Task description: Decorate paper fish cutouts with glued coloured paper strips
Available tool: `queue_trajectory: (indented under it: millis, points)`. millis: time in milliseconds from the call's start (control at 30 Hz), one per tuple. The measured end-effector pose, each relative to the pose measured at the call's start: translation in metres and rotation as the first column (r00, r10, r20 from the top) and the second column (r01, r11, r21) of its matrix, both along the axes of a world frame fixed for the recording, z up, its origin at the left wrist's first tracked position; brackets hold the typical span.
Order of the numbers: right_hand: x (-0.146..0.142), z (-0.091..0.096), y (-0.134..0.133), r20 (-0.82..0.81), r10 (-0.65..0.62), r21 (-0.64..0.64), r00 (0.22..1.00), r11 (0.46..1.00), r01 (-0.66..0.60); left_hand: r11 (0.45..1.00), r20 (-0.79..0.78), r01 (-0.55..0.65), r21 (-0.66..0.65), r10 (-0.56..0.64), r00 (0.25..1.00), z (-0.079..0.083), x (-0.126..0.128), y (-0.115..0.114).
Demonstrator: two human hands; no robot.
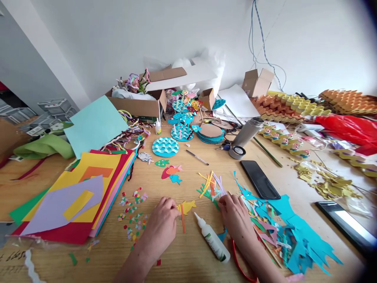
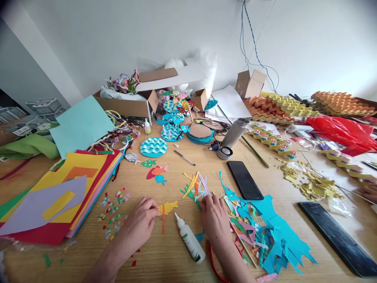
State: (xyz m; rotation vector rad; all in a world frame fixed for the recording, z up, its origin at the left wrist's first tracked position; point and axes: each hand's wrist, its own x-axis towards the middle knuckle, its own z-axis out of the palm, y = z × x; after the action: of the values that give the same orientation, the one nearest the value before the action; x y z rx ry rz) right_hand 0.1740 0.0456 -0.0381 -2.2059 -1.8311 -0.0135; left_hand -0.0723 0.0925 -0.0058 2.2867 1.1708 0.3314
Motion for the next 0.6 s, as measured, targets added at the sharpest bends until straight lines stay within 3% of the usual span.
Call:
queue_trajectory:
  millis: [300, 600]
  points:
    - [0.0024, -0.0073, 0.0028, 0.097, 0.049, -0.049, 0.994, 0.998, -0.045, 1.000, 0.002, -0.011, 0.008, 0.011, 1.000, 0.0008, 0.0017, 0.0002]
    - [0.0079, -0.0059, 0.0011, 0.076, 0.079, -0.059, 0.994, 0.995, -0.074, 1.000, 0.004, -0.004, 0.001, 0.004, 1.000, -0.0006, 0.0008, 0.0004]
